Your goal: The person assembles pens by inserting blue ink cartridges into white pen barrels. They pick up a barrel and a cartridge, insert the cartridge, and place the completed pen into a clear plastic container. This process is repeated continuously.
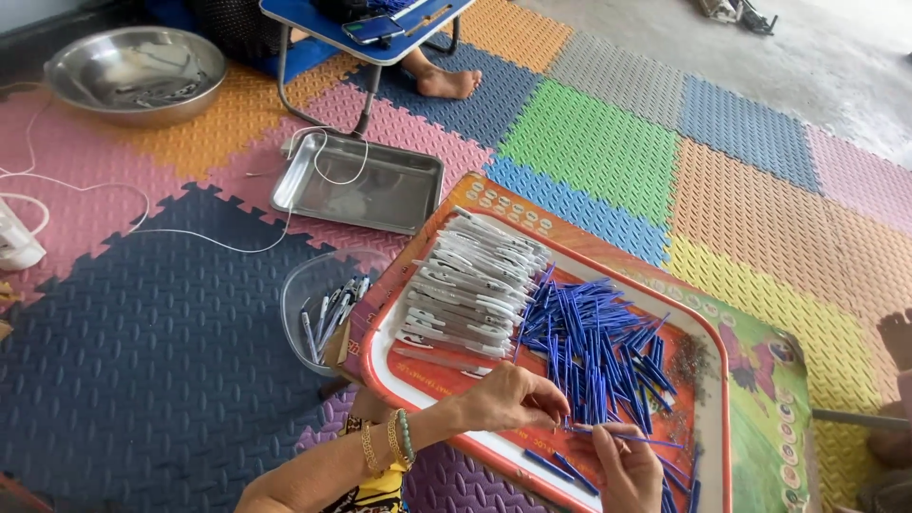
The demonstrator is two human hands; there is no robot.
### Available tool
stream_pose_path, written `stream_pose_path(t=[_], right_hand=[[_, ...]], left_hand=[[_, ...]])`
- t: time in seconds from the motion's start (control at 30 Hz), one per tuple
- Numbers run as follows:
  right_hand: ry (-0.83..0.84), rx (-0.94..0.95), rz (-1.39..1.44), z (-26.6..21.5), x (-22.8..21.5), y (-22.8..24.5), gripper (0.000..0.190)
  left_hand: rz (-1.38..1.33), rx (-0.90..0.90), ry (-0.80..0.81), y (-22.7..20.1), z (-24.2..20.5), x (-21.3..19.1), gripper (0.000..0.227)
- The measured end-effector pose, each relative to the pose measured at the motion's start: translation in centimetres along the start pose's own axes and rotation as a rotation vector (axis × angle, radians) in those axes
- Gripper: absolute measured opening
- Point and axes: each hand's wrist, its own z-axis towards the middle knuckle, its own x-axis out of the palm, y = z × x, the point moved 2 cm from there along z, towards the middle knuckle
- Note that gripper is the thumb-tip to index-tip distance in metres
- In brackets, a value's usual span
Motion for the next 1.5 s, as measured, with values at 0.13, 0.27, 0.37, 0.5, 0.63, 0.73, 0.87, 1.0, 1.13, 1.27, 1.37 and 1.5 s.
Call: stream_pose_path(t=[0.13, 0.27, 0.37, 0.5, 0.63, 0.73, 0.87, 1.0, 1.13, 1.27, 1.37, 1.5], right_hand=[[-0.023, 0.084, 0.021, 0.4, -0.5, -2.0, 0.012], [0.015, 0.091, 0.124, 0.6, -0.4, -3.4, 0.005], [0.068, 0.070, 0.112, 0.1, 0.3, -3.3, 0.006], [0.085, 0.097, 0.067, -0.5, 1.1, -3.7, 0.009], [0.123, 0.047, 0.065, -0.8, 0.1, -3.3, 0.015], [0.043, 0.054, 0.025, -1.3, 0.2, -1.6, 0.015], [-0.070, 0.042, -0.108, -1.0, 1.0, -0.4, 0.012], [-0.114, 0.010, -0.227, -1.9, 3.6, 1.3, 0.012], [-0.146, 0.029, -0.301, -1.5, 5.6, 2.2, 0.012], [-0.083, -0.023, -0.353, 0.0, 6.5, 0.9, 0.013], [-0.035, -0.046, -0.314, 0.4, 7.2, 0.9, 0.014], [-0.012, -0.076, -0.310, 0.3, 7.3, 1.9, 0.012]], left_hand=[[-0.118, 0.038, 0.017, -0.1, -1.4, -0.6, 0.024], [-0.139, -0.036, 0.023, -0.6, -2.5, -1.4, 0.028], [-0.140, -0.026, 0.009, -0.4, -3.0, -1.3, 0.028], [-0.019, 0.120, -0.051, -0.9, -3.5, -1.2, 0.024], [0.201, 0.151, -0.153, -0.6, -4.7, -3.3, 0.029], [0.524, 0.174, -0.274, 1.0, -6.2, -6.9, 0.007], [0.827, -0.019, -0.266, 4.8, -7.7, -8.5, 0.028], [1.021, -0.005, -0.250, 6.2, -7.3, -7.0, 0.044], [1.110, -0.096, -0.176, 9.2, -6.1, -6.3, 0.038], [0.906, -0.012, -0.121, 8.3, -6.3, -6.1, 0.026], [0.685, 0.086, -0.133, 6.2, -6.8, -6.3, 0.026], [0.490, 0.185, -0.130, 3.7, -6.8, -6.9, 0.024]])
